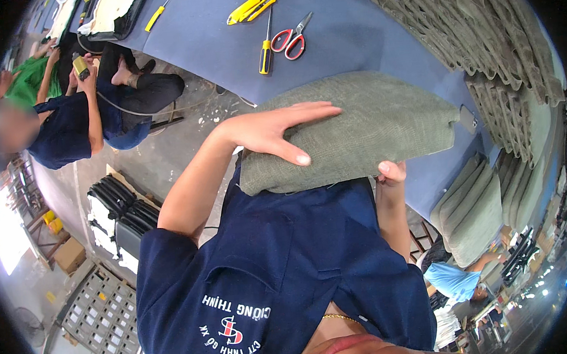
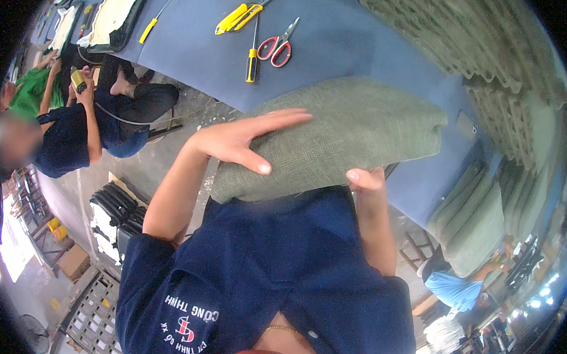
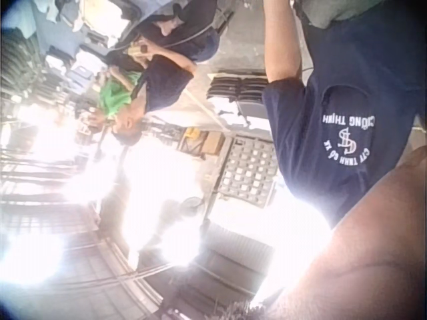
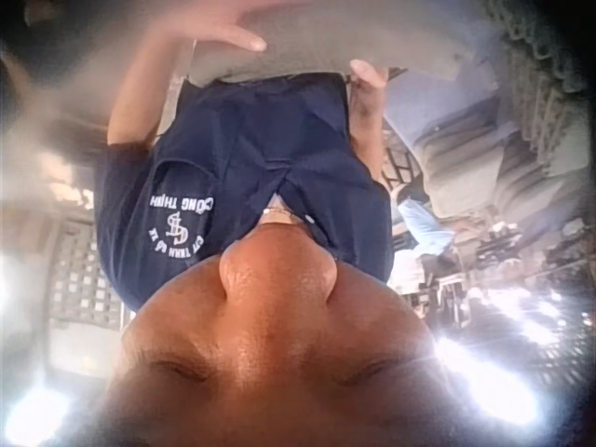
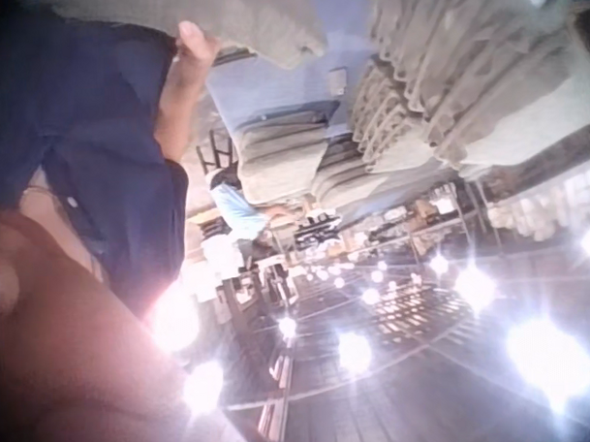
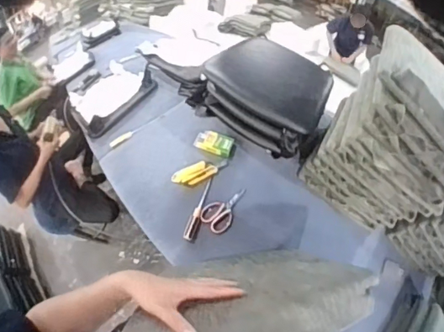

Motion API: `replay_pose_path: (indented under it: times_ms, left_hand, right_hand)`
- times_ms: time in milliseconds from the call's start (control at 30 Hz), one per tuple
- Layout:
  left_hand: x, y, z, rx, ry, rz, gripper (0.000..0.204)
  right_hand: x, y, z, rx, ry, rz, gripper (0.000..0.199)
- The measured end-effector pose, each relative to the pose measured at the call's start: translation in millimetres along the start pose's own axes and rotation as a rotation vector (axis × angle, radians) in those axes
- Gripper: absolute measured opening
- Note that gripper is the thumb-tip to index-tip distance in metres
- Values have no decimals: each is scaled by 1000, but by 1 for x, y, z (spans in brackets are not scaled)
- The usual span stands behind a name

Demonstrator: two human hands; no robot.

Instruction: The person cuts a green fabric piece with a utility knife, then staples it onto a cushion base using a staple gun. The person folds and smooths the fabric edges while securing them. Other workers are visible in the background performing similar tasks.

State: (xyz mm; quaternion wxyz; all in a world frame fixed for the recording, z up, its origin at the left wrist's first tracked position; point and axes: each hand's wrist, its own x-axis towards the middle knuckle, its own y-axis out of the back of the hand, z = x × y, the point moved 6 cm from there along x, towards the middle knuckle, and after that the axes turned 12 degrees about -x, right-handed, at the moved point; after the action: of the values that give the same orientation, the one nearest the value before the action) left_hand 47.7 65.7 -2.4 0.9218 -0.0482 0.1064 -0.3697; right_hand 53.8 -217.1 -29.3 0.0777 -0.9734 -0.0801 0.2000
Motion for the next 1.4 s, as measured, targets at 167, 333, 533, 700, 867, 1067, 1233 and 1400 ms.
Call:
replay_pose_path:
  times_ms: [167, 333, 533, 700, 867, 1067, 1233, 1400]
  left_hand:
    - [33, -28, 44, 281, -48, 131, 114]
    - [37, -24, 55, 328, -78, 97, 106]
    - [66, 7, 26, -200, 145, 45, 100]
    - [101, -6, 27, -88, 123, -11, 104]
    - [110, -20, 36, 211, 49, -112, 117]
    - [104, -25, 36, 232, 81, -87, 120]
    - [107, -19, 38, 200, 81, -96, 121]
    - [120, -9, 50, 271, -27, -82, 126]
  right_hand:
    - [-1, 4, 4, 43, -15, -160, 99]
    - [2, 6, 9, -18, 22, -144, 90]
    - [2, 9, 17, -130, -96, -372, 62]
    - [6, -5, 1, -88, -18, -584, 52]
    - [3, -6, 5, -175, -83, -568, 64]
    - [-11, -5, -23, -222, 217, -244, 67]
    - [-15, -20, -42, -43, 1, -36, 57]
    - [-4, -14, -18, -38, 149, -141, 46]
